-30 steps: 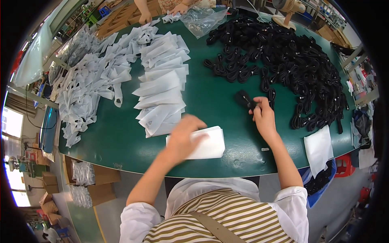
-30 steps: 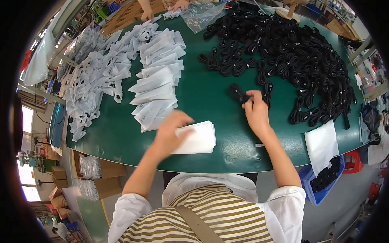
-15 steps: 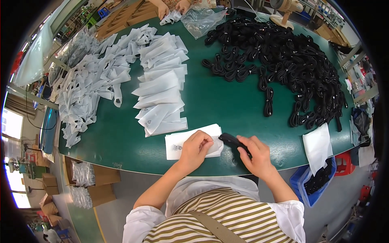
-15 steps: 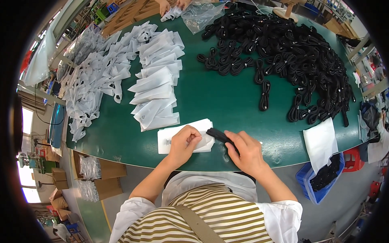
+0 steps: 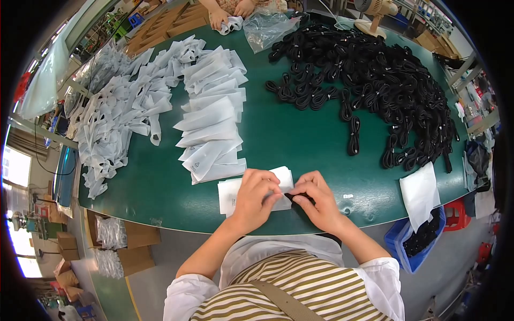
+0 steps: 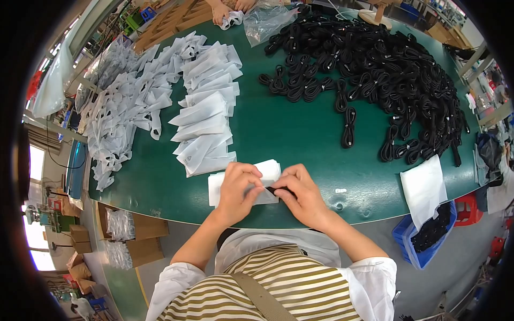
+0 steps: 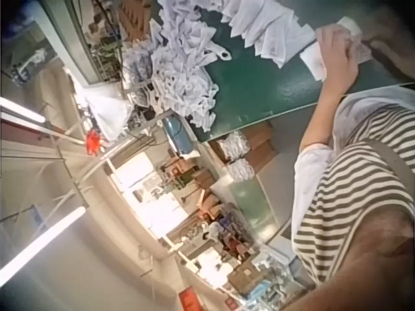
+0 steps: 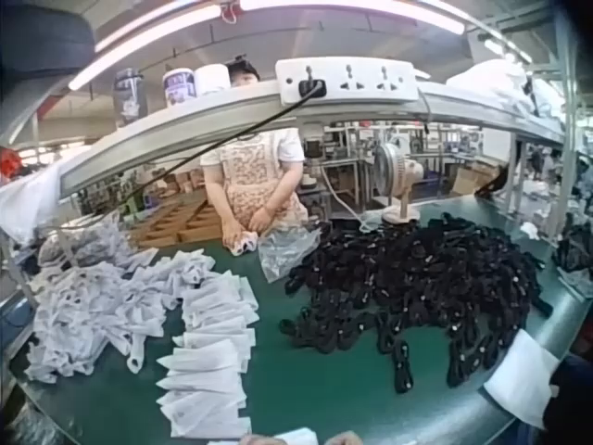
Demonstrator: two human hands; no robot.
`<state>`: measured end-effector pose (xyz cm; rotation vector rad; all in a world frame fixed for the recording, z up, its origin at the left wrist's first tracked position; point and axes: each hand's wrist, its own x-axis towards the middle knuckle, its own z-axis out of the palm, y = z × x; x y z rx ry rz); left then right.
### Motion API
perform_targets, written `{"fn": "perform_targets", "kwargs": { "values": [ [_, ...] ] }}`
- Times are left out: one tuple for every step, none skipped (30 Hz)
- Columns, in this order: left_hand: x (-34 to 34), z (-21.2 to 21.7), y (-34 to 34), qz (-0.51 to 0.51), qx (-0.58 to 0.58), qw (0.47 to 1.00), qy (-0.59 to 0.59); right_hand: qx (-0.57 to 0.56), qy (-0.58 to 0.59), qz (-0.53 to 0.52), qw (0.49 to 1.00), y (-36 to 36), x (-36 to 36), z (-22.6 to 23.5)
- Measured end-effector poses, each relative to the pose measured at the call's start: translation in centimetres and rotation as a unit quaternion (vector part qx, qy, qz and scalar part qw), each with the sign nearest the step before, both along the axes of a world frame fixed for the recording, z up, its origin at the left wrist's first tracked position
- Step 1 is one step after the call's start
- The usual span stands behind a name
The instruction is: Packaging black electronic cables into small white plastic bags at a factory workstation.
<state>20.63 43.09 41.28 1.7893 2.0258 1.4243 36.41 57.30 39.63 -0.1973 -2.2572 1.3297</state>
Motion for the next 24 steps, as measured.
{"fn": "perform_targets", "kwargs": {
  "values": [
    [-0.4, 0.1, 0.0, -0.001, 0.000, 1.000, -0.001, 0.063, 0.044, 0.009, 0.997, -0.1, -0.5, 0.4],
    [-0.8, 0.1, -0.1, 0.005, 0.000, 0.999, -0.052, 0.062, 0.042, 0.009, 0.997, -0.3, -0.8, 0.8],
    [-1.1, 0.6, -0.5, 0.015, 0.003, 0.995, -0.095, 0.026, 0.060, 0.002, 0.998, -0.7, -1.2, 1.6],
    [-1.6, 1.1, -0.9, 0.024, 0.007, 0.990, -0.138, -0.010, 0.076, -0.004, 0.997, -1.0, -1.4, 2.3],
    [-2.1, 1.5, -1.4, 0.027, 0.009, 0.991, -0.132, -0.046, 0.092, -0.010, 0.995, -1.1, -1.7, 2.7],
    [-2.9, 1.5, -1.6, 0.019, 0.054, 0.961, -0.269, -0.046, 0.093, -0.010, 0.995, -0.7, -1.9, 2.6],
    [-3.8, 1.6, -1.7, 0.011, 0.099, 0.911, -0.400, -0.025, 0.088, -0.057, 0.994, 0.3, -2.1, 2.4],
    [-4.6, 2.5, -1.7, 0.004, 0.154, 0.882, -0.445, -0.006, 0.080, -0.102, 0.991, 1.4, -2.2, 1.9],
    [-5.4, 3.9, -1.4, -0.005, 0.210, 0.848, -0.487, 0.054, 0.066, -0.154, 0.984, 2.7, -2.2, 1.5],
    [-6.7, 4.5, -1.3, -0.006, 0.210, 0.847, -0.488, 0.115, 0.051, -0.204, 0.971, 4.3, -2.1, 1.1],
    [-8.0, 5.3, -1.3, -0.047, 0.254, 0.843, -0.471, 0.118, 0.037, -0.232, 0.965, 5.7, -1.9, 0.6],
    [-8.8, 5.8, -1.3, -0.089, 0.296, 0.837, -0.452, 0.122, 0.023, -0.260, 0.957, 6.9, -1.4, 0.3],
    [-9.4, 6.1, -1.4, -0.085, 0.300, 0.839, -0.446, 0.122, 0.028, -0.254, 0.959, 7.5, -1.1, 0.2],
    [-10.0, 6.1, -1.4, -0.093, 0.316, 0.824, -0.460, 0.135, 0.026, -0.270, 0.953, 8.0, -0.8, 0.1],
    [-10.6, 6.2, -1.4, -0.101, 0.332, 0.809, -0.474, 0.148, 0.024, -0.285, 0.947, 8.5, -0.6, 0.1],
    [-10.9, 6.1, -1.3, -0.110, 0.345, 0.792, -0.491, 0.148, 0.025, -0.283, 0.947, 8.7, -0.1, -0.1],
    [-11.1, 6.2, -1.2, -0.109, 0.346, 0.793, -0.490, 0.139, 0.015, -0.285, 0.948, 9.0, 0.5, -0.4],
    [-11.3, 6.4, -1.0, -0.094, 0.334, 0.800, -0.490, 0.131, 0.004, -0.288, 0.949, 9.1, 0.9, -0.4],
    [-11.4, 6.6, -0.7, -0.079, 0.321, 0.806, -0.491, 0.122, -0.006, -0.290, 0.949, 9.2, 1.0, -0.4],
    [-11.7, 6.8, -0.6, -0.064, 0.308, 0.812, -0.491, 0.122, -0.005, -0.288, 0.950, 9.1, 0.8, -0.4],
    [-12.0, 7.2, -0.4, -0.063, 0.310, 0.813, -0.490, 0.123, -0.001, -0.281, 0.952, 9.2, 0.7, -0.4],
    [-12.4, 7.7, -0.3, -0.040, 0.298, 0.818, -0.490, 0.123, 0.002, -0.273, 0.954, 9.1, 0.5, -0.2],
    [-12.8, 8.1, -0.3, -0.018, 0.286, 0.823, -0.491, 0.124, 0.006, -0.266, 0.956, 9.1, 0.3, 0.1],
    [-13.2, 8.5, -0.3, 0.004, 0.274, 0.827, -0.491, 0.124, 0.008, -0.265, 0.956, 9.0, 0.1, 0.3]
  ]
}}
